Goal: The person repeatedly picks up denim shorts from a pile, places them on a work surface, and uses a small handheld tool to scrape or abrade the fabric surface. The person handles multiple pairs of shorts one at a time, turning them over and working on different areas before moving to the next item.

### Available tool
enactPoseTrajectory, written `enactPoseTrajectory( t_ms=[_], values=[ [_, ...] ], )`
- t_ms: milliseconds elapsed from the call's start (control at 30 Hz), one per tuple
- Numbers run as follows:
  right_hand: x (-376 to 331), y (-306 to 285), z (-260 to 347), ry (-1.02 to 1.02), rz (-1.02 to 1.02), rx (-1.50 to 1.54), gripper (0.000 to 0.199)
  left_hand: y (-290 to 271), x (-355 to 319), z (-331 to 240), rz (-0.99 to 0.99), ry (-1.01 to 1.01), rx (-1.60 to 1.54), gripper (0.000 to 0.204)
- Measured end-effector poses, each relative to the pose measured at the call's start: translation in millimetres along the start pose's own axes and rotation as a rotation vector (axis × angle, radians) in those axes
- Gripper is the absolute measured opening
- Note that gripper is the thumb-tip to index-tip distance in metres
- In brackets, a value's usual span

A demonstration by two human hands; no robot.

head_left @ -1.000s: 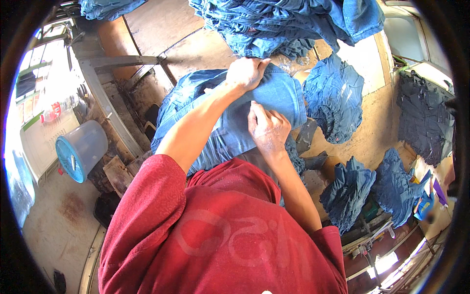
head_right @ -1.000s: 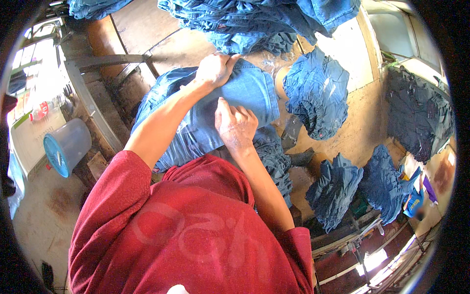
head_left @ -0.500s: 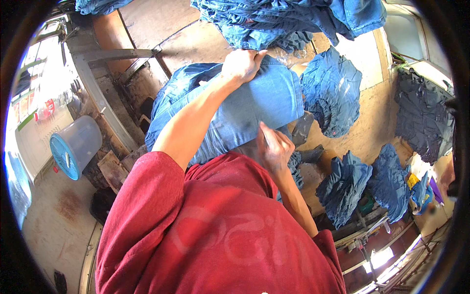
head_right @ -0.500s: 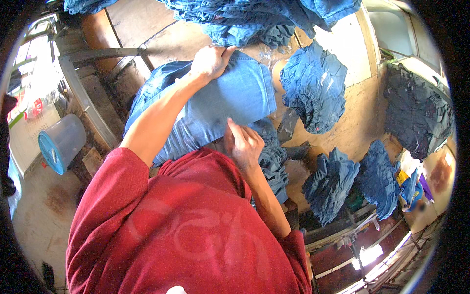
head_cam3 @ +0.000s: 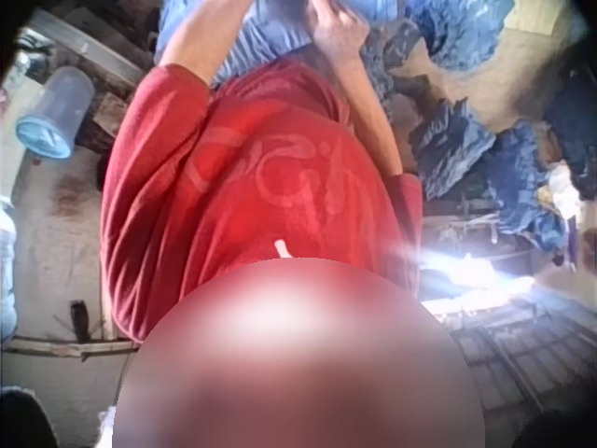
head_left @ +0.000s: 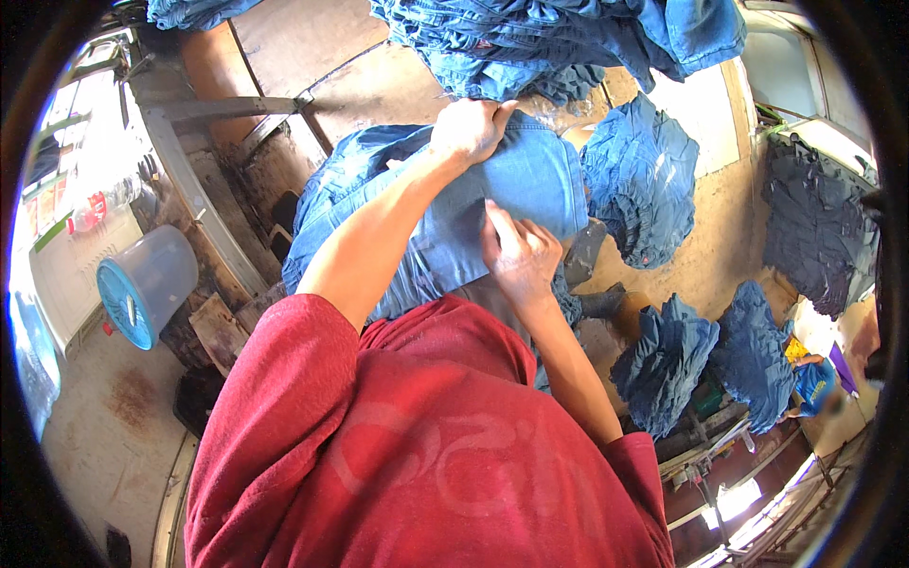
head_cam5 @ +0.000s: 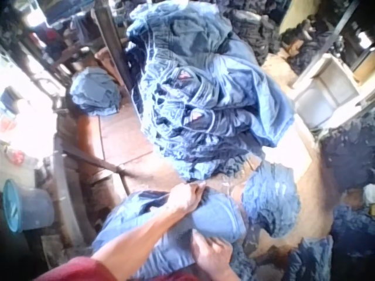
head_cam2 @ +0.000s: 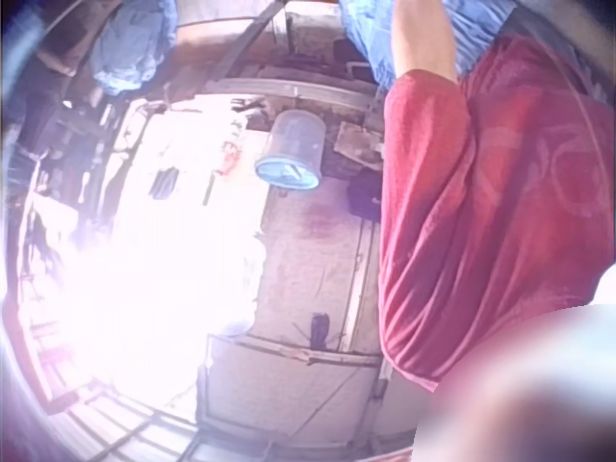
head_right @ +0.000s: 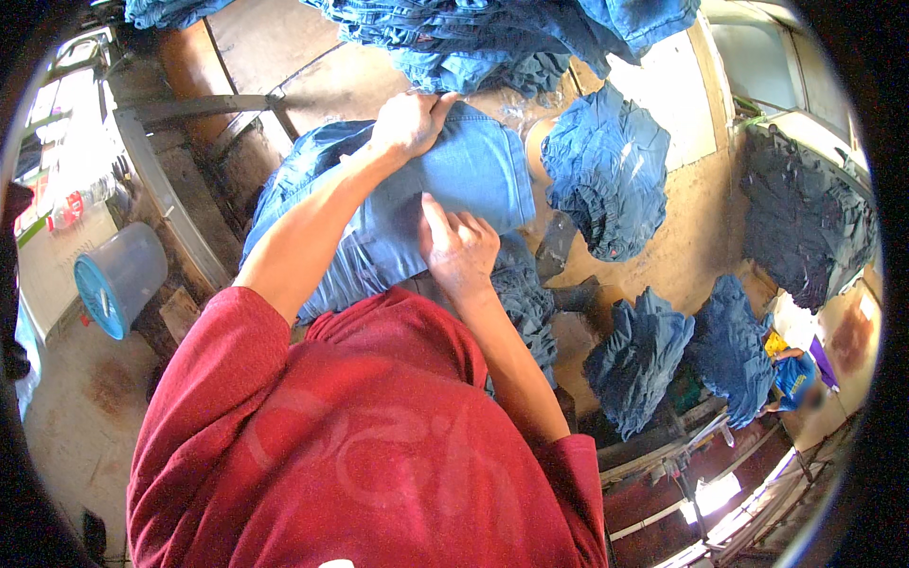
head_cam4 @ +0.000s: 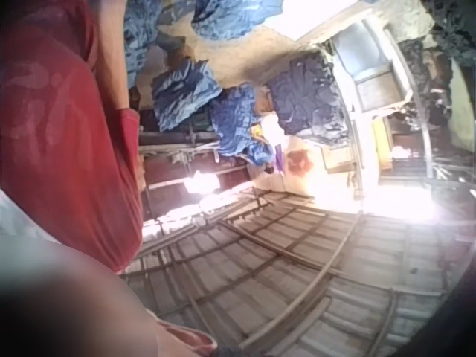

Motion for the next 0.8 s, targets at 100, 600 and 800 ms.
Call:
enactPoseTrajectory(
  t_ms=[100, 600, 800],
  values=[
    [-26.1, -18.1, 3.5, 0.020, 0.032, 0.011, 0.019, 1.2, 0.0, 0.7, 0.023, -0.009, -0.021, 0.060],
    [-3.3, 1.3, -8.3, 0.019, -0.074, 0.074, 0.024, -1.1, -0.9, -0.5, 0.005, 0.000, -0.022, 0.056],
    [-39.1, -10.9, -7.4, 0.012, 0.003, 0.022, 0.027, -0.1, -1.1, -0.1, -0.027, 0.017, -0.015, 0.054]
  ],
)
Point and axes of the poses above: each hand's wrist, its own x-axis towards the middle knuckle, its own y-axis out of the palm, z = x × y, the point moved 9 cm from there along x, towards the middle knuckle, and after that the axes turned 4 degrees about z, right-handed, at the moved point
